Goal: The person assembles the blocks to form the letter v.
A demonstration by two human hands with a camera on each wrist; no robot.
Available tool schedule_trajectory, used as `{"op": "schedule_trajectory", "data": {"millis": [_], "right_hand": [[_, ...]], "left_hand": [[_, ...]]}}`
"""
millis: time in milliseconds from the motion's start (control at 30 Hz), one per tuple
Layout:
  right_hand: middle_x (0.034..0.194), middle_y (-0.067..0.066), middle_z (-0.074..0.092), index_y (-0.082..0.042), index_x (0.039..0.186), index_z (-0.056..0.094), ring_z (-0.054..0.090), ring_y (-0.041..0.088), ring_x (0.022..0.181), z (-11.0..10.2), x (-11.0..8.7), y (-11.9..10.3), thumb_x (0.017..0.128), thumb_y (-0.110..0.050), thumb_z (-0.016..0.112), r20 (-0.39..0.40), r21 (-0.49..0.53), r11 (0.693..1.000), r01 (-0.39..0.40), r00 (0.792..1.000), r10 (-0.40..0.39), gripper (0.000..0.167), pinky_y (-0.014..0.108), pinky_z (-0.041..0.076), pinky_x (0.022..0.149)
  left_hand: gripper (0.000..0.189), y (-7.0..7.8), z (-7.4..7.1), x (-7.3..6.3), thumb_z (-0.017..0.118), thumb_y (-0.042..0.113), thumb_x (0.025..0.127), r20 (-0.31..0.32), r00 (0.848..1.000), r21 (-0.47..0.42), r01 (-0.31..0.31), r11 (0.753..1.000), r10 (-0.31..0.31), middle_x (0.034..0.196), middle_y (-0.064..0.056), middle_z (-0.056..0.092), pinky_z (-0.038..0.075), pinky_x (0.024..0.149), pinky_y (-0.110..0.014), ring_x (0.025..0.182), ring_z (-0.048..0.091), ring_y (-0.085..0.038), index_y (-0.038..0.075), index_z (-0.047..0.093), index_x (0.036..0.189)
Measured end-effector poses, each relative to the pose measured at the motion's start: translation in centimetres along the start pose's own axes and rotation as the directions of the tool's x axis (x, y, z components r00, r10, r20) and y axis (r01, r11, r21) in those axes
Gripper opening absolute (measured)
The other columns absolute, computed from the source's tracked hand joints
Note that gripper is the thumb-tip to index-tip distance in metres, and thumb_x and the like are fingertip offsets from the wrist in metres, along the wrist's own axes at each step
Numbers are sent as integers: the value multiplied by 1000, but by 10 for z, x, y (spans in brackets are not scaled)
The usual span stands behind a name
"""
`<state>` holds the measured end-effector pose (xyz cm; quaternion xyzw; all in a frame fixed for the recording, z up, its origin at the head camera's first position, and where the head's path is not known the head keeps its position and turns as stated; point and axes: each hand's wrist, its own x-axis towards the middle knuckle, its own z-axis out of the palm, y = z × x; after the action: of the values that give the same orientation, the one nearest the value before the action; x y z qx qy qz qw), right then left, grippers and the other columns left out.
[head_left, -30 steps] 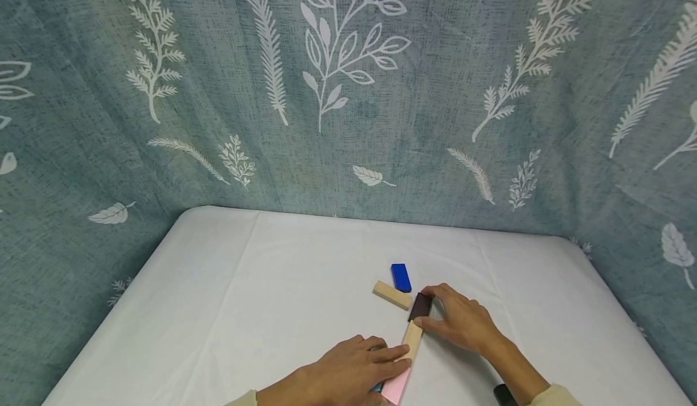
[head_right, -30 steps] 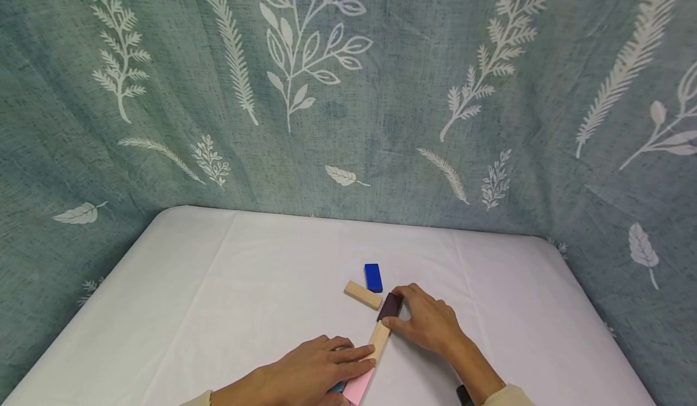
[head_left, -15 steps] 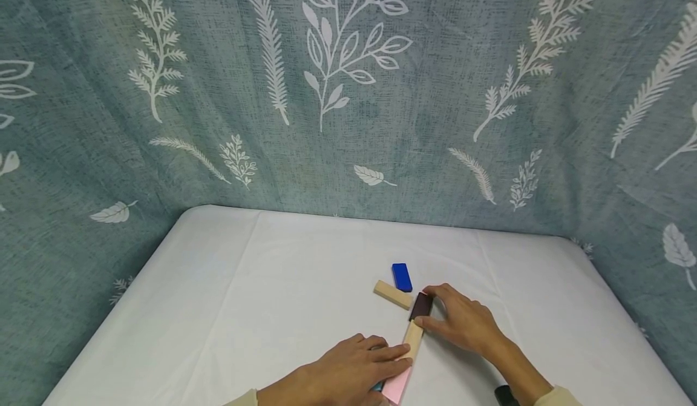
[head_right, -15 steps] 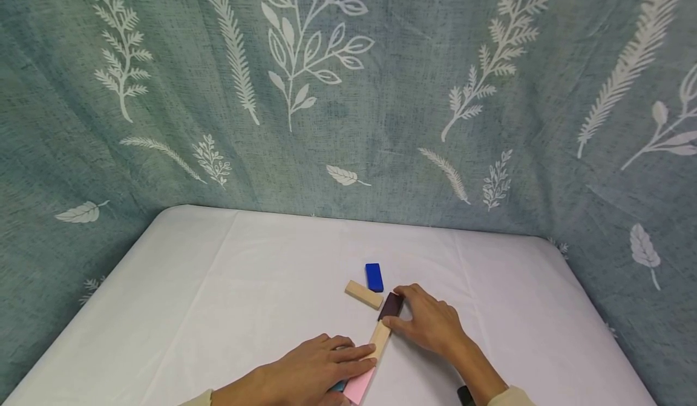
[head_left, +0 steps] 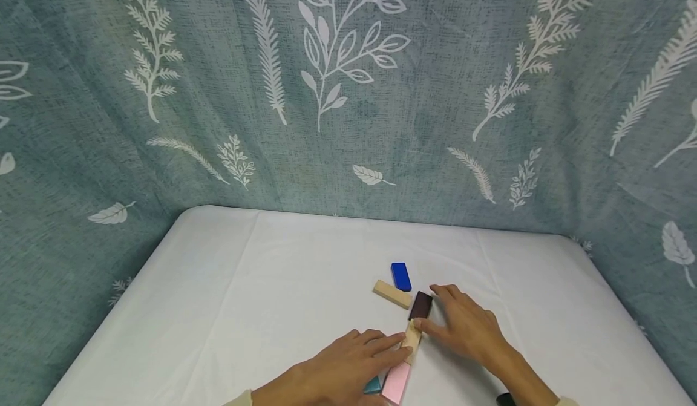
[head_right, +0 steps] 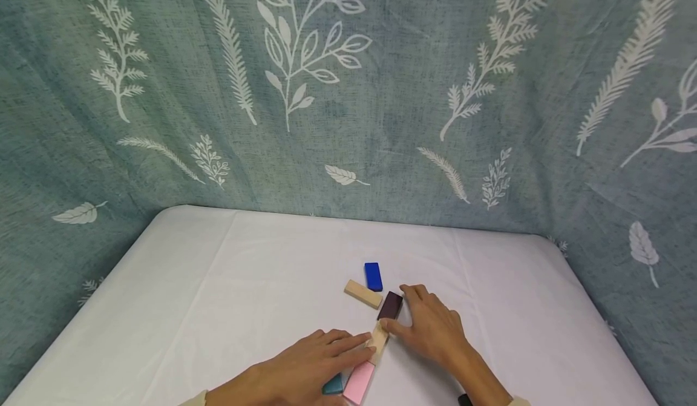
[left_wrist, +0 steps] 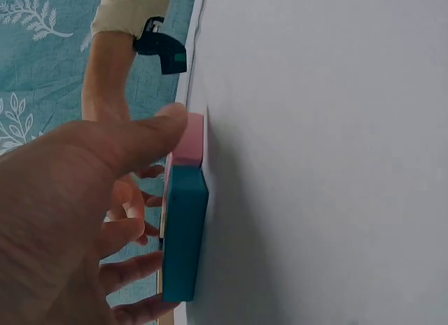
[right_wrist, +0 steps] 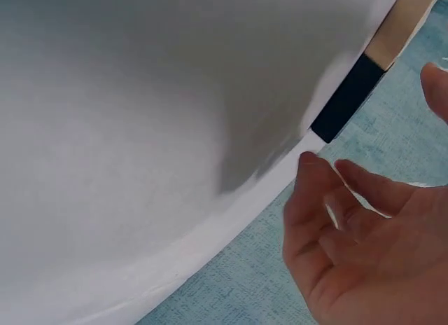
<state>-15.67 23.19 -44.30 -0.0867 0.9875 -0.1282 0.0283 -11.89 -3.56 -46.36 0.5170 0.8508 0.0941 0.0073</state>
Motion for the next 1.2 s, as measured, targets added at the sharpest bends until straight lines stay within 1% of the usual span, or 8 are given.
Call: {"op": "schedule_trajectory", "data": {"millis": [167,267,400,600,733,833,933,1200], "right_hand": [[141,18,54,-3,145,51,52,43,126,-1,-8,-8,79,-78,64,1,-3,1000,13,1000,-13,100,67,49,79],[143,18,52,-2,146,50,50,43,128,0,-13,-15,78,-81,63,-3,-11,1000,22,1000,-22,105,66,48,85],[149,21,47,2,149,44,44,43,135,4,-21,-25,75,-84,62,27,-11,1000,22,999,-21,115,66,41,97],[159,27,32,8,154,31,26,44,147,13,-31,-40,72,-87,61,68,15,1000,14,998,-15,129,64,29,111],[161,28,23,11,154,25,18,42,150,18,-35,-47,71,-89,59,44,19,999,34,998,-35,134,58,22,116],[163,29,18,12,155,21,14,41,151,20,-38,-53,69,-93,54,44,17,999,41,998,-42,139,57,21,117],[164,29,14,11,156,18,11,41,152,22,-39,-58,66,-97,49,61,27,999,21,998,-23,144,57,19,118],[164,30,9,11,157,13,10,42,152,26,-40,-65,64,-96,55,86,36,999,-14,996,11,148,58,16,118]], "left_hand": [[85,-4,-4,-5,57,63,95,-1,999,-66,52,996,-52,164,0,30,43,104,-39,143,37,-17,24,24,162],[89,-8,-4,-7,55,68,93,3,997,-112,83,990,-83,164,0,29,42,106,-44,144,35,-18,24,21,163],[92,-12,-4,-10,52,73,91,-20,993,-163,113,980,-118,164,-3,29,39,109,-46,146,33,-19,23,23,163],[92,-19,-6,-13,46,77,91,-55,985,-208,148,967,-163,163,-2,32,35,112,-47,147,31,-19,22,27,162],[90,-22,-8,-12,47,76,91,-48,976,-244,196,950,-213,163,-2,32,34,113,-50,147,30,-20,21,29,161],[90,-25,-9,-12,46,75,92,-64,968,-256,220,941,-243,162,-2,33,33,113,-50,147,30,-20,20,31,160],[90,-28,-10,-12,46,76,91,-88,960,-272,234,933,-267,162,-3,34,34,113,-49,147,31,-19,19,33,160],[88,-41,-12,-13,57,69,91,-100,931,-317,303,898,-350,162,0,33,33,113,-49,144,36,-20,21,32,160]]}}
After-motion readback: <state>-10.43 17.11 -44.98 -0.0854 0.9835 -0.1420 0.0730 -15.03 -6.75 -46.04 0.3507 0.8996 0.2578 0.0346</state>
